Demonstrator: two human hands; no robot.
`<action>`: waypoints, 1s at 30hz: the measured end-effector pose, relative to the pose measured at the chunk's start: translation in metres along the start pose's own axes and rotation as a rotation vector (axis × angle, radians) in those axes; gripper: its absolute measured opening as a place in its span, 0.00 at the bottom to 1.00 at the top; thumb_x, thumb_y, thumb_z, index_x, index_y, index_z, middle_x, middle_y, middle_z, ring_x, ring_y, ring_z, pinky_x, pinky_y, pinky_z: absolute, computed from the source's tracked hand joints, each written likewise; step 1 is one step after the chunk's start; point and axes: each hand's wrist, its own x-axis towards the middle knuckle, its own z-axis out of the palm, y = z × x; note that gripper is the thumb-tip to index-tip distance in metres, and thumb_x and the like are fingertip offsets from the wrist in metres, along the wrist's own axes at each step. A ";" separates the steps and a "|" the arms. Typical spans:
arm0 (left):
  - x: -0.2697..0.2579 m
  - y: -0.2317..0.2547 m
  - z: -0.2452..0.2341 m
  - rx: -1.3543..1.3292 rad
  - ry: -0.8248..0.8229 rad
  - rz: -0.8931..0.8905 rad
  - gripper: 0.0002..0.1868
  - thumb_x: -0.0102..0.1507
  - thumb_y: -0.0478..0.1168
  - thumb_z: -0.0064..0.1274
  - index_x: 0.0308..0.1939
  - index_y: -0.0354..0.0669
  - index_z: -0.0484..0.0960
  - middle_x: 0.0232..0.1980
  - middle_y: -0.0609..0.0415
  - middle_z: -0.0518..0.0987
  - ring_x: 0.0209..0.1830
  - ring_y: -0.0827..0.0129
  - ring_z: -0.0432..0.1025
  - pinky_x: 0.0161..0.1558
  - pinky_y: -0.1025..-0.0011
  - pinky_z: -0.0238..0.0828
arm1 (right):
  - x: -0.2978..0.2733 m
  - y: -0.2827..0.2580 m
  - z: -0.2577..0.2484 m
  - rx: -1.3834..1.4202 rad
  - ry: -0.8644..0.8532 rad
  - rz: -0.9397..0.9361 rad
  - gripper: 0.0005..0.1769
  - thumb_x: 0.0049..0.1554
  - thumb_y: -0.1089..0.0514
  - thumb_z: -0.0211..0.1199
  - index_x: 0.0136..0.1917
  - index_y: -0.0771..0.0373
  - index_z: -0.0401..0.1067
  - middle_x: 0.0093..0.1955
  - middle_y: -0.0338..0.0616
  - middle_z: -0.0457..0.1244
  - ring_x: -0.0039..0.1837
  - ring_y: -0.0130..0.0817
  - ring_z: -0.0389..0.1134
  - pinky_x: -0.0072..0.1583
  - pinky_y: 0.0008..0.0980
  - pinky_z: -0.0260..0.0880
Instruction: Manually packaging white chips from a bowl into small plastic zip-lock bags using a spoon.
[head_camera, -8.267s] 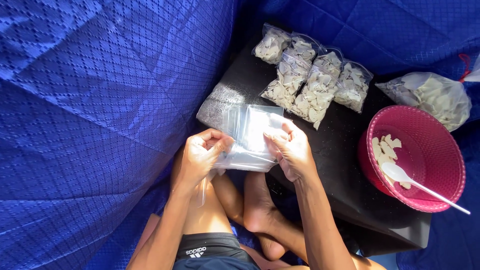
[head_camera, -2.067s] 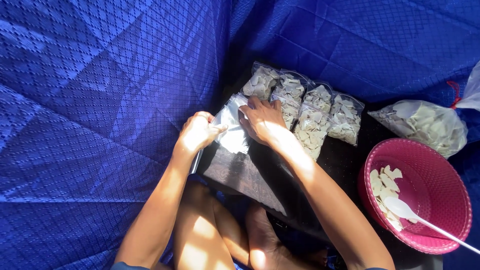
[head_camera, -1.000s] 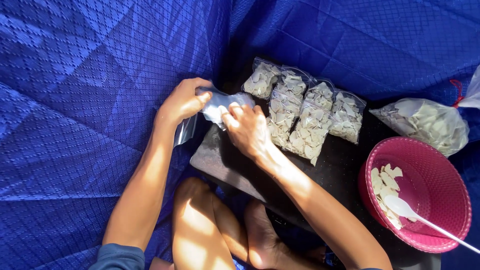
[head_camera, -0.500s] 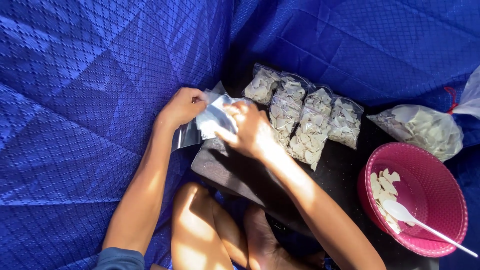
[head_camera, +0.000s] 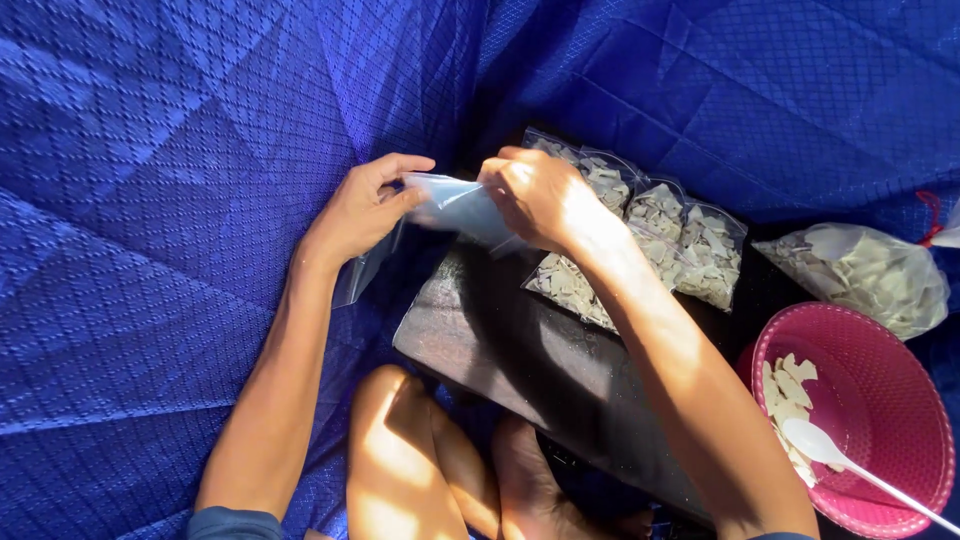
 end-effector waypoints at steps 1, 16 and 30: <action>0.001 -0.007 0.005 -0.002 0.000 0.001 0.22 0.63 0.36 0.54 0.63 0.47 0.80 0.51 0.45 0.82 0.38 0.72 0.70 0.43 0.67 0.74 | -0.002 -0.003 0.000 -0.002 -0.001 0.000 0.05 0.60 0.52 0.56 0.43 0.49 0.71 0.42 0.35 0.64 0.45 0.45 0.73 0.44 0.41 0.76; 0.006 -0.044 0.036 -0.121 -0.019 -0.072 0.17 0.65 0.40 0.58 0.57 0.44 0.81 0.48 0.49 0.84 0.40 0.72 0.72 0.47 0.71 0.73 | 0.001 -0.010 0.005 -0.069 -0.398 0.383 0.24 0.52 0.46 0.61 0.62 0.42 0.68 0.53 0.47 0.69 0.57 0.54 0.74 0.57 0.54 0.74; 0.025 -0.081 0.055 0.195 0.013 -0.359 0.13 0.58 0.47 0.56 0.33 0.42 0.88 0.22 0.53 0.76 0.26 0.65 0.71 0.28 0.66 0.66 | -0.012 0.024 0.062 0.008 -0.299 0.447 0.28 0.50 0.54 0.67 0.64 0.57 0.70 0.58 0.59 0.68 0.57 0.62 0.72 0.56 0.59 0.74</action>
